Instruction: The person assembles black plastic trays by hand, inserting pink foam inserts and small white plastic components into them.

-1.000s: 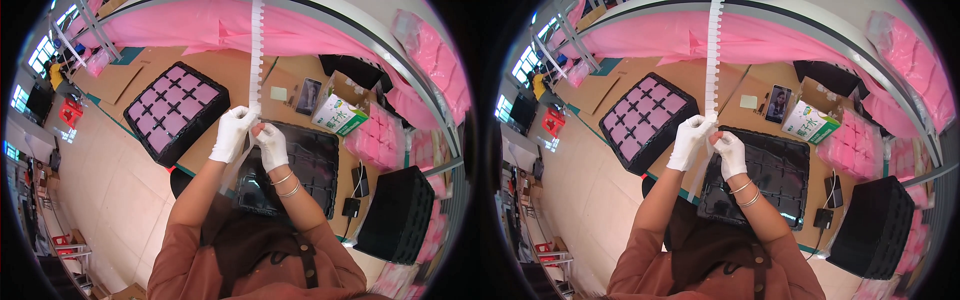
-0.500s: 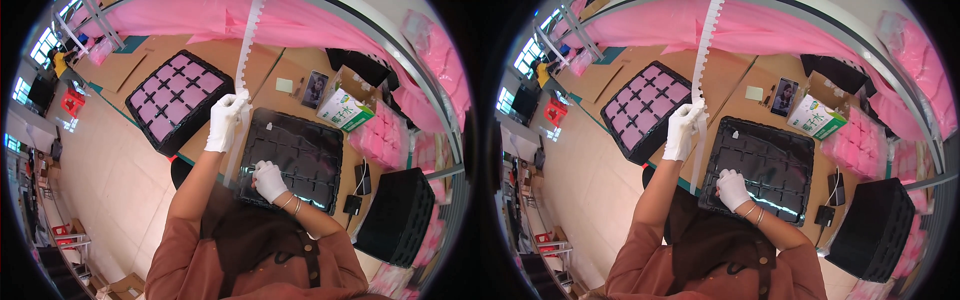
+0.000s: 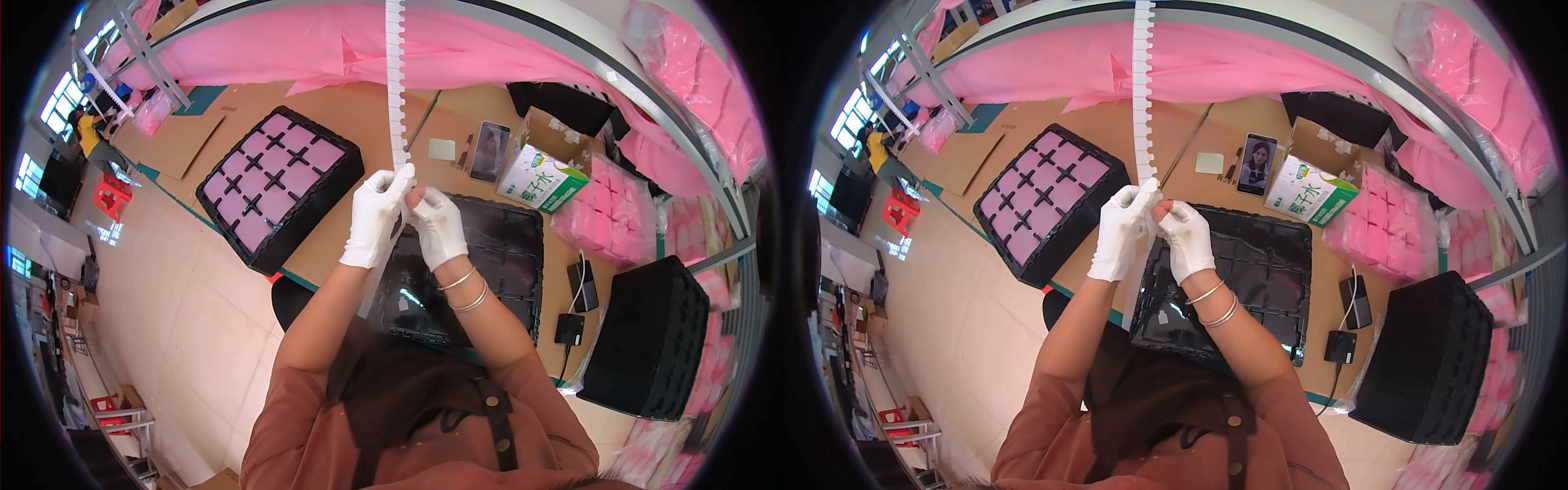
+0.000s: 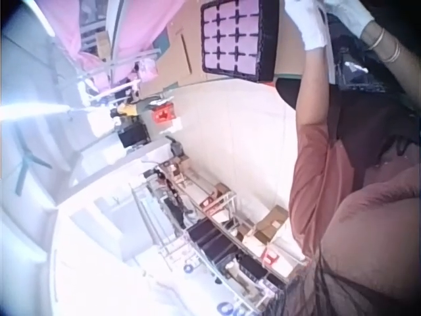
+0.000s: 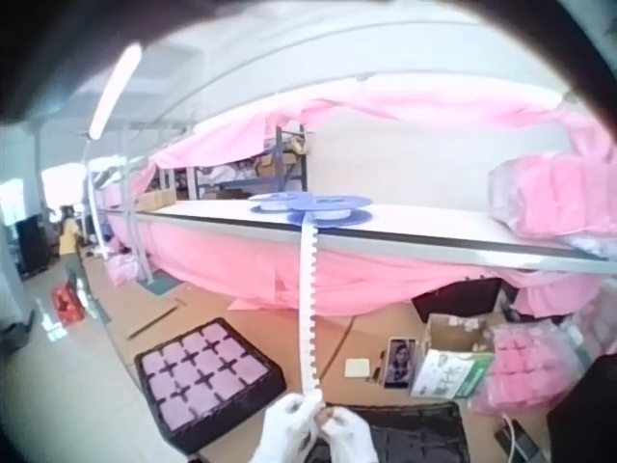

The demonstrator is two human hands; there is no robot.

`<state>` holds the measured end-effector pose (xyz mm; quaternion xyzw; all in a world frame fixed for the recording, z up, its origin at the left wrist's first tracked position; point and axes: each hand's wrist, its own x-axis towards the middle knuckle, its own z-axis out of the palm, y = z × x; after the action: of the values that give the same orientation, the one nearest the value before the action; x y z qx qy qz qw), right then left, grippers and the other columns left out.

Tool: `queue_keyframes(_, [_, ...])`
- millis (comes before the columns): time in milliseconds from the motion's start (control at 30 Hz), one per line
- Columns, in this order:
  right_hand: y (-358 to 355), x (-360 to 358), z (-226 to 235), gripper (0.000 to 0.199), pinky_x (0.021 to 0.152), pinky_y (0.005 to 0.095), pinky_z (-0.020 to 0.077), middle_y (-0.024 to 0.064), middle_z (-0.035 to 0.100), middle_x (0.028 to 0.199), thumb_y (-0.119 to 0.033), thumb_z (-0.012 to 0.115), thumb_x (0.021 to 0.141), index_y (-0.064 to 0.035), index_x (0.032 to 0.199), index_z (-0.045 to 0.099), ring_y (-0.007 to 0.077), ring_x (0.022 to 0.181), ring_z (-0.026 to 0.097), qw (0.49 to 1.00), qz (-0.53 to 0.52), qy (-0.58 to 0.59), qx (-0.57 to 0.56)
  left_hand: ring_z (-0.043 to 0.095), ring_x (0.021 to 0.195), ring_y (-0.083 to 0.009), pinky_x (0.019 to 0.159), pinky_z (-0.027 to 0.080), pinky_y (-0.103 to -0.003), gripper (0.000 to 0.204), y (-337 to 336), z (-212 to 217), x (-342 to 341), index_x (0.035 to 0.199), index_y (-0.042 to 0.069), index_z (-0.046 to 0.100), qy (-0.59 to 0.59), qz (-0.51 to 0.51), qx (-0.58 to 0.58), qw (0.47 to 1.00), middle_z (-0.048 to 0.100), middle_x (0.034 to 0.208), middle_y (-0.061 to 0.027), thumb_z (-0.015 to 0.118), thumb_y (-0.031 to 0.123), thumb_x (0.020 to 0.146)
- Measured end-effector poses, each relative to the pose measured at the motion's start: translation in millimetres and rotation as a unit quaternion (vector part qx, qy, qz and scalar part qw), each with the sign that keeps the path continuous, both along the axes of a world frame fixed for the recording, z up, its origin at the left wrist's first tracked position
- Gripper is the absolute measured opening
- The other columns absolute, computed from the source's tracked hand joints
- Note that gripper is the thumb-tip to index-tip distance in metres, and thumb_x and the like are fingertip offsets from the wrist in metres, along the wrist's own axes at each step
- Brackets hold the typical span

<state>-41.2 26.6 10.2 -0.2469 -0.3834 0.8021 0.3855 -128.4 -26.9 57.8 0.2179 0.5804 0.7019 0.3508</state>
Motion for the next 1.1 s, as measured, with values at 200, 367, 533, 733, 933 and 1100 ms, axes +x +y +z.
queue_keyframes(200, [-14, 11, 10, 0.01, 0.063, 0.0258, 0.0446, 0.0042, 0.058, 0.084, 0.0, 0.073, 0.07, -0.002, 0.078, 0.067, 0.0149, 0.073, 0.056, 0.845, -0.3, -0.133, 0.422, 0.049, 0.059, -0.003, 0.05, 0.032, -0.019, 0.023, 19, 1, -19, 0.089, 0.005, 0.065, -0.044, -0.086, 0.007, 0.995, 0.065, 0.079, -0.0014, 0.067, 0.028, 0.086])
queue_keyframes(367, [55, 70, -17, 0.009, 0.075, 0.0302, 0.0464, 0.0065, 0.06, 0.086, -0.003, 0.072, 0.07, -0.0025, 0.074, 0.064, 0.0212, 0.081, 0.059, 0.83, -0.252, -0.217, 0.447, 0.04, 0.051, -0.0009, 0.045, 0.024, -0.017, 0.026, 13, -3, -36, 0.092, 0.004, 0.065, 0.007, -0.026, -0.027, 0.999, 0.064, 0.074, 0.0007, 0.064, 0.03, 0.088])
queue_keyframes(533, [151, 170, -89, 0.011, 0.075, 0.0375, 0.0483, 0.0127, 0.062, 0.087, -0.012, 0.076, 0.063, -0.0066, 0.063, 0.066, 0.0307, 0.085, 0.059, 0.623, -0.087, -0.664, 0.405, 0.059, 0.078, -0.0044, 0.059, 0.037, -0.017, 0.021, 6, -7, -40, 0.103, 0.011, 0.065, 0.034, -0.034, -0.063, 0.997, 0.065, 0.09, 0.0037, 0.062, 0.027, 0.089])
queue_keyframes(733, [158, 169, -107, 0.029, 0.08, 0.0395, 0.0481, 0.0148, 0.06, 0.099, -0.012, 0.08, 0.061, -0.007, 0.086, 0.066, 0.0339, 0.094, 0.057, 0.587, -0.214, -0.647, 0.437, 0.059, 0.078, -0.0042, 0.06, 0.037, -0.017, 0.022, 17, -11, -30, 0.106, 0.011, 0.064, 0.06, -0.062, -0.061, 0.994, 0.065, 0.09, 0.0036, 0.061, 0.026, 0.09])
queue_keyframes(933, [81, 58, -14, 0.02, 0.074, 0.0266, 0.0477, 0.006, 0.067, 0.091, -0.018, 0.07, 0.082, -0.0013, 0.092, 0.065, 0.0131, 0.084, 0.061, 0.934, -0.09, -0.187, 0.291, 0.056, 0.07, -0.0075, 0.063, 0.043, -0.021, 0.028, 26, -5, -1, 0.09, 0.0, 0.066, -0.002, -0.027, 0.041, 0.999, 0.063, 0.078, -0.0026, 0.066, 0.028, 0.088])
queue_keyframes(1100, [34, 12, 7, 0.018, 0.076, 0.0227, 0.0456, 0.0009, 0.065, 0.088, -0.012, 0.07, 0.082, 0.0004, 0.095, 0.064, 0.0089, 0.082, 0.059, 0.985, -0.017, -0.052, 0.164, 0.052, 0.066, -0.0054, 0.057, 0.04, -0.02, 0.031, 32, -18, 8, 0.089, -0.001, 0.065, 0.041, 0.009, 0.085, 0.995, 0.062, 0.075, -0.0018, 0.065, 0.03, 0.088])
